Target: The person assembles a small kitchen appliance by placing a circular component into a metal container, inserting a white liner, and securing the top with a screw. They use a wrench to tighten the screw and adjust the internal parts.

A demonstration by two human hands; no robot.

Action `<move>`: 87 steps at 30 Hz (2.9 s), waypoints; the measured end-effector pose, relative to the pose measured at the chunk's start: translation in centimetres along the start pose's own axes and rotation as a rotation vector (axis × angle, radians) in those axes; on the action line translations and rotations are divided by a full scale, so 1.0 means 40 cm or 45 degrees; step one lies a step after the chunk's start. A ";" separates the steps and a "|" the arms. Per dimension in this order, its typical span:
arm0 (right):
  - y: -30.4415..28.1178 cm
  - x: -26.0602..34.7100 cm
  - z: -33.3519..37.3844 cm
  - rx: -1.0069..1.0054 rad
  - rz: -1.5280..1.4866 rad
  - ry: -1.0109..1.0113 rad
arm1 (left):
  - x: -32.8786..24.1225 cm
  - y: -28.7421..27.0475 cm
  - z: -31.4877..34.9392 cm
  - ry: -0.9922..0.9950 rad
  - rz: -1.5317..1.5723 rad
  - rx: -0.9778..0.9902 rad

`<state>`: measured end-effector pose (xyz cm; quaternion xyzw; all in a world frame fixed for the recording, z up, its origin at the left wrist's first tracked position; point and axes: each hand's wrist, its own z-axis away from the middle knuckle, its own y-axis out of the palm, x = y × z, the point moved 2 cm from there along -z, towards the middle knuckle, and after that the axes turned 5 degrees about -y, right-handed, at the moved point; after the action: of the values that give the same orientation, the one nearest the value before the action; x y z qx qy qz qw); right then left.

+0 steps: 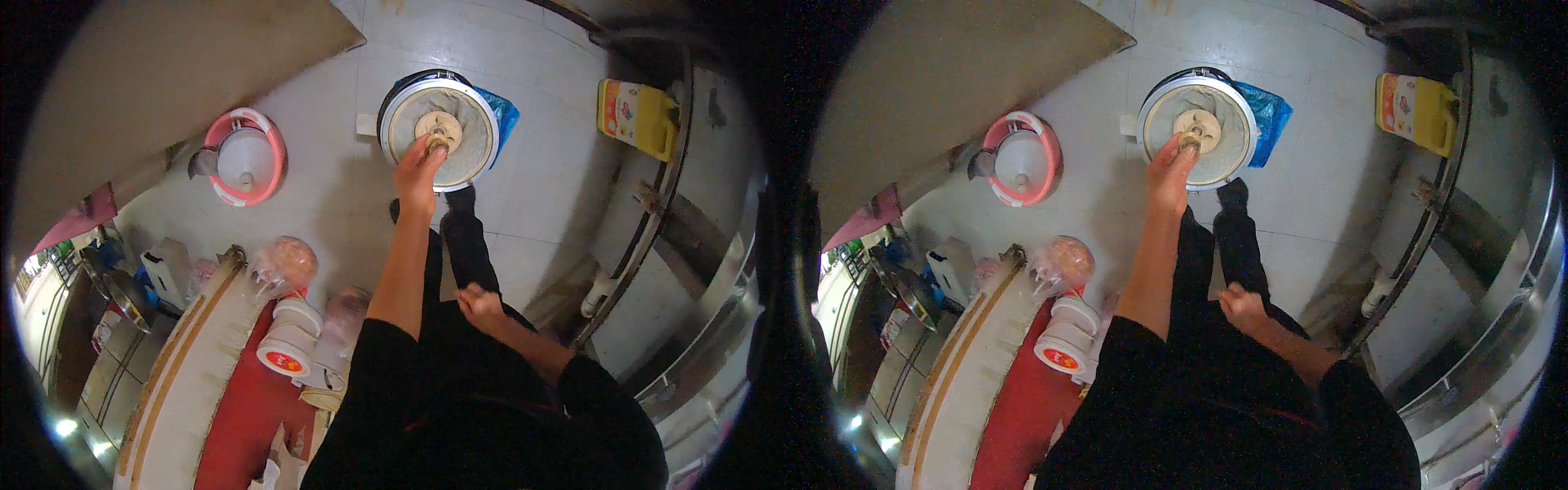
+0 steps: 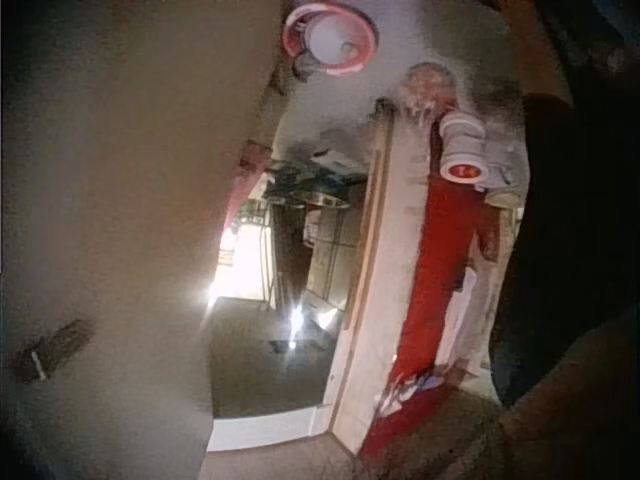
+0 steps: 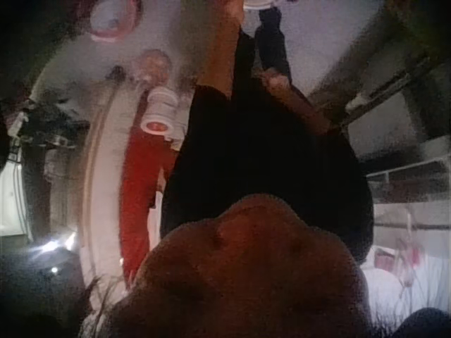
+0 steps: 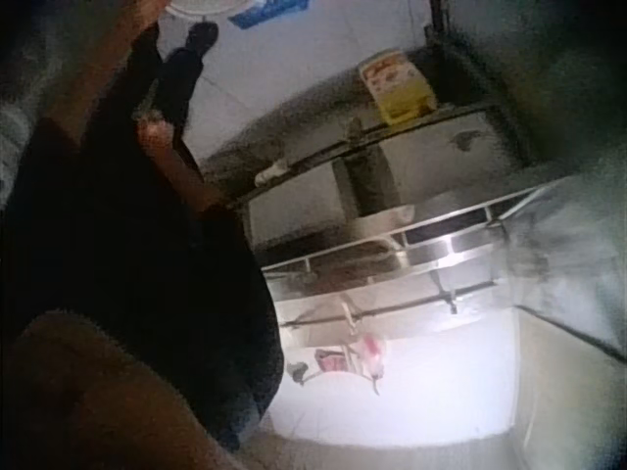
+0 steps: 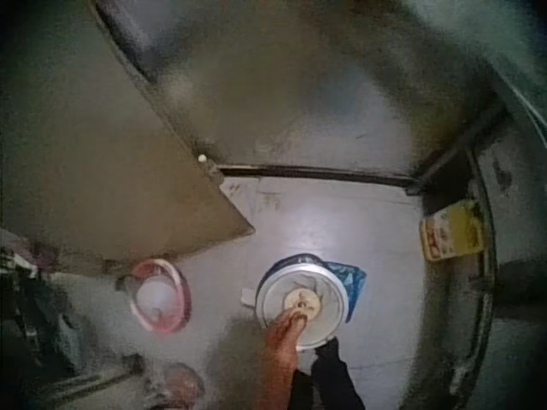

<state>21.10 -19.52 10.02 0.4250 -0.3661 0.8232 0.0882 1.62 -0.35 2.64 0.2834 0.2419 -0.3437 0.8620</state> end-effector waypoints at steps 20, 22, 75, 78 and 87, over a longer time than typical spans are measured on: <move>0.064 -0.069 0.085 0.212 -0.052 0.180 | 0.005 0.013 -0.045 -0.268 0.191 -0.268; 0.062 -0.071 0.084 0.217 -0.080 0.190 | 0.008 0.009 -0.049 -0.259 0.212 -0.287; -0.289 -0.153 -0.648 -0.301 -0.556 0.173 | 0.043 -0.029 -0.067 0.566 -1.366 -1.143; -0.290 -0.133 -0.662 -0.414 -0.016 -0.036 | 0.048 -0.032 -0.067 0.607 -1.317 -1.125; -0.275 -0.118 -0.679 -0.491 0.347 -0.213 | 0.060 -0.035 -0.071 0.633 -1.296 -1.129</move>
<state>11.83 7.53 2.14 0.4136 -0.5763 0.7044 0.0252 1.51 -0.44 -1.33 -0.1714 0.6499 -0.4977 0.5483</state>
